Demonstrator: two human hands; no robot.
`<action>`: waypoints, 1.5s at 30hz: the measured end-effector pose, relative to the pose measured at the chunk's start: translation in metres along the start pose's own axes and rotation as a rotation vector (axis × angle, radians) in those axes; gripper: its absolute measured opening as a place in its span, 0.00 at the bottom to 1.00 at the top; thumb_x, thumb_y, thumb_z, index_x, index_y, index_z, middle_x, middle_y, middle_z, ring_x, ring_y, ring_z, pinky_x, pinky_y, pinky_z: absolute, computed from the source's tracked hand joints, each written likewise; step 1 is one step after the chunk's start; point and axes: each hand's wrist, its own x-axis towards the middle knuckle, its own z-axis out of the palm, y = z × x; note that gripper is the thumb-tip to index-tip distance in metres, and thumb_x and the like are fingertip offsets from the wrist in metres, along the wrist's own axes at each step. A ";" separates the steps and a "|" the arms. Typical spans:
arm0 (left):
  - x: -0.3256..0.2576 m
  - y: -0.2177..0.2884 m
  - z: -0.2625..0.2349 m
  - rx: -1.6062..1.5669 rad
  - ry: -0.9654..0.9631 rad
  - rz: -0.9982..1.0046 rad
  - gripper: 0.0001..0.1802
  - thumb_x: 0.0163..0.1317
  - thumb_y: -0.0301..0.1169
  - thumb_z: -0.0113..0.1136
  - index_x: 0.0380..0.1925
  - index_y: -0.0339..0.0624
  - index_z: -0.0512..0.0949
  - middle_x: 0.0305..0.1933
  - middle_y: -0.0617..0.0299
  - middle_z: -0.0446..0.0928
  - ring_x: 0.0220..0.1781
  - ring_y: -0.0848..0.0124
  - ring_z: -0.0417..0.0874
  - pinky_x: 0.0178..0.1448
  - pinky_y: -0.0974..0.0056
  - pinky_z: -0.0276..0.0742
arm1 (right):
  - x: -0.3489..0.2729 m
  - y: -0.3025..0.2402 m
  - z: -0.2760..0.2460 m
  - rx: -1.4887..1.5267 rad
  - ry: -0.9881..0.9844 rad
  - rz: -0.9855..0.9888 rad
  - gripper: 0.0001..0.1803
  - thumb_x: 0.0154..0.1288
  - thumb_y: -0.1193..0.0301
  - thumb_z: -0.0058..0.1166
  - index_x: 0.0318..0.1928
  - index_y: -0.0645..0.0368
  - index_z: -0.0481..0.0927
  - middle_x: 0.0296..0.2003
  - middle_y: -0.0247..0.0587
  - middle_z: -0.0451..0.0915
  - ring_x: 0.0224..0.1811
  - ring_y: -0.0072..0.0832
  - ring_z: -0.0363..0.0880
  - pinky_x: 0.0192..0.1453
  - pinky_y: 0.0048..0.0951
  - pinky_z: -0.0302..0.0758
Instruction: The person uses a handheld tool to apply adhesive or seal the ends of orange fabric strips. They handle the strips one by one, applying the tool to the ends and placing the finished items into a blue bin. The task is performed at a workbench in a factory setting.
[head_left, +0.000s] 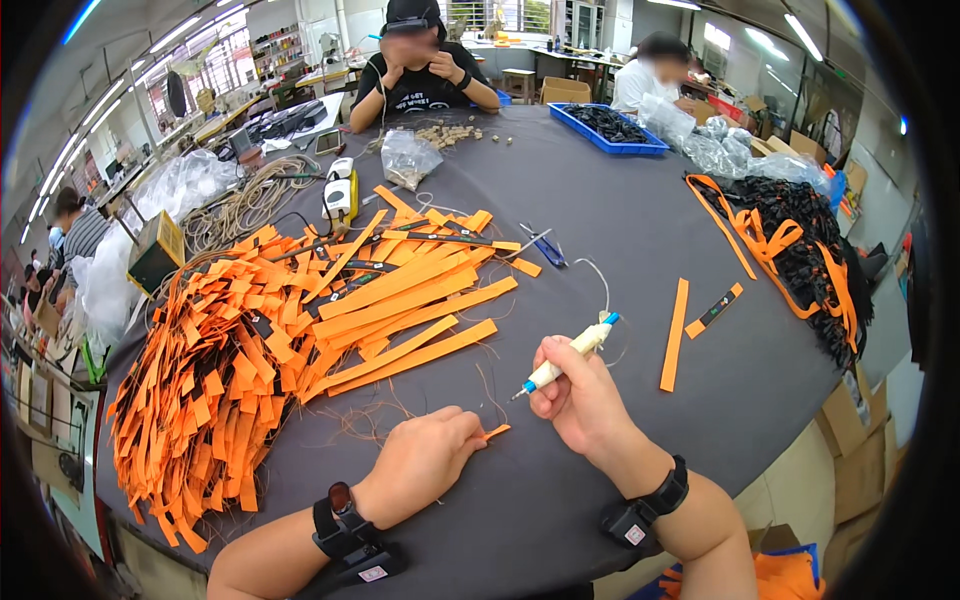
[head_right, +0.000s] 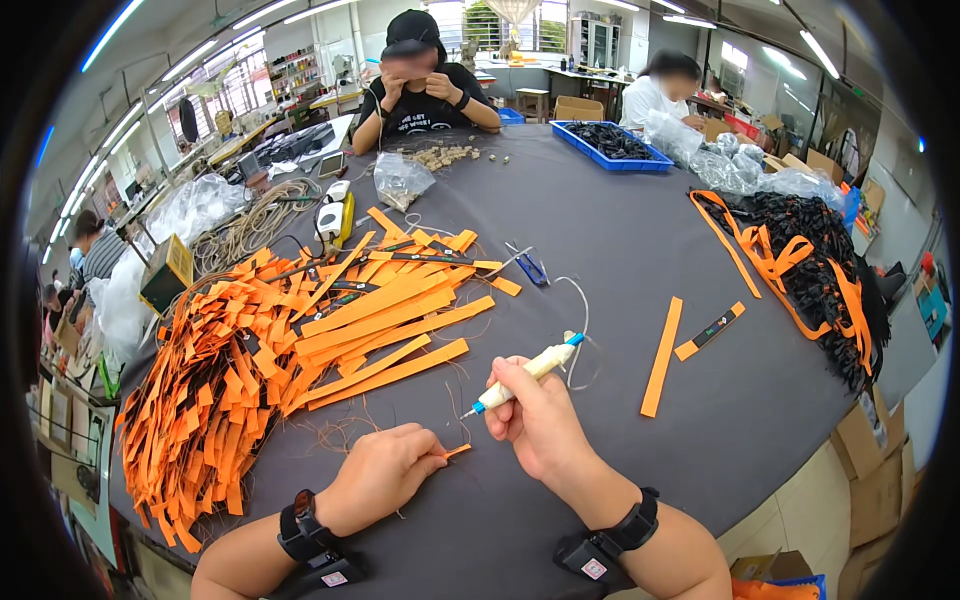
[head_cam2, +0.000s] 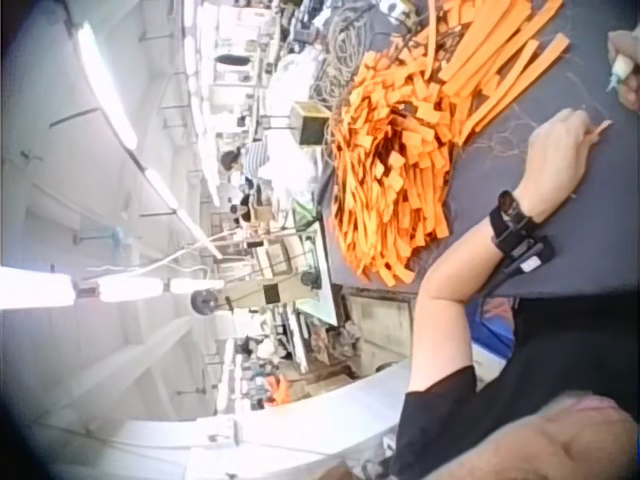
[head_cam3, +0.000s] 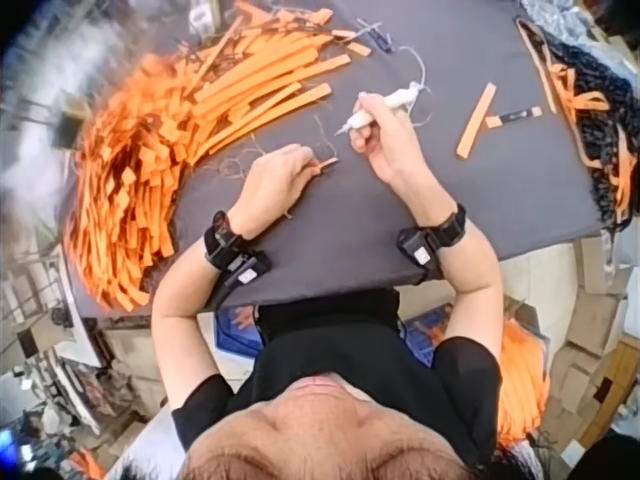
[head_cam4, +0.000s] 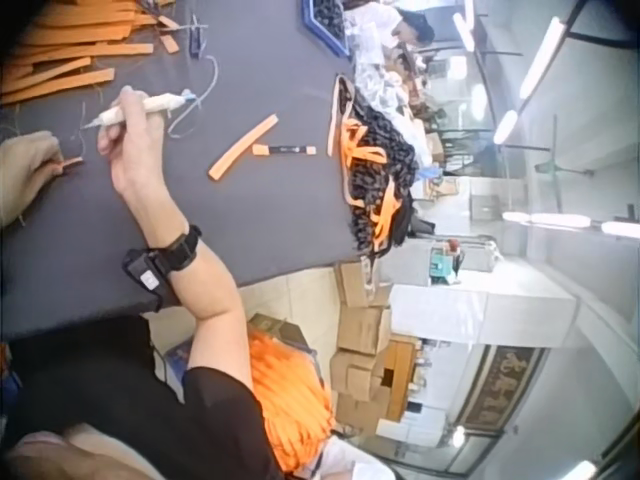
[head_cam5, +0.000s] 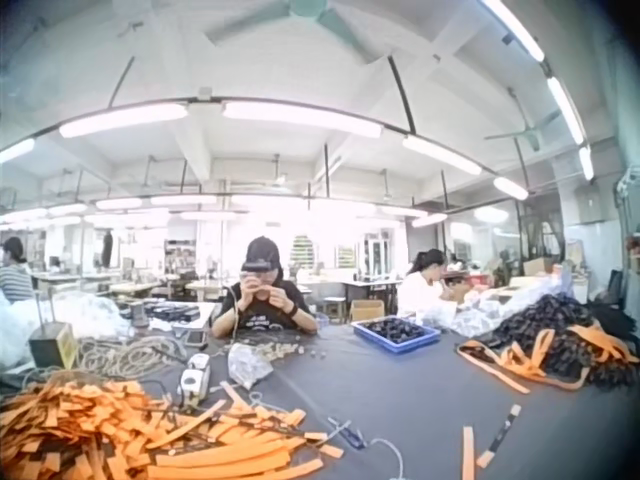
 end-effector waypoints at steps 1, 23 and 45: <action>0.000 -0.001 0.000 -0.008 0.005 -0.002 0.05 0.58 0.30 0.63 0.30 0.40 0.80 0.32 0.56 0.80 0.33 0.56 0.82 0.37 0.59 0.77 | -0.001 0.001 0.001 -0.012 -0.010 -0.009 0.13 0.70 0.63 0.53 0.30 0.55 0.73 0.16 0.29 0.68 0.17 0.21 0.69 0.22 0.23 0.64; -0.002 -0.012 -0.006 -0.308 0.000 -0.193 0.08 0.62 0.31 0.61 0.34 0.37 0.80 0.22 0.58 0.78 0.23 0.73 0.76 0.31 0.66 0.72 | -0.005 0.012 0.003 -0.386 -0.242 -0.053 0.10 0.70 0.67 0.53 0.32 0.59 0.75 0.25 0.32 0.78 0.24 0.17 0.76 0.29 0.17 0.73; 0.001 -0.007 0.004 -0.006 0.007 0.109 0.06 0.61 0.30 0.61 0.33 0.40 0.77 0.33 0.58 0.76 0.30 0.56 0.81 0.33 0.57 0.77 | -0.001 0.001 -0.001 -0.192 -0.154 -0.185 0.11 0.71 0.65 0.53 0.32 0.58 0.75 0.23 0.31 0.75 0.21 0.15 0.72 0.26 0.19 0.73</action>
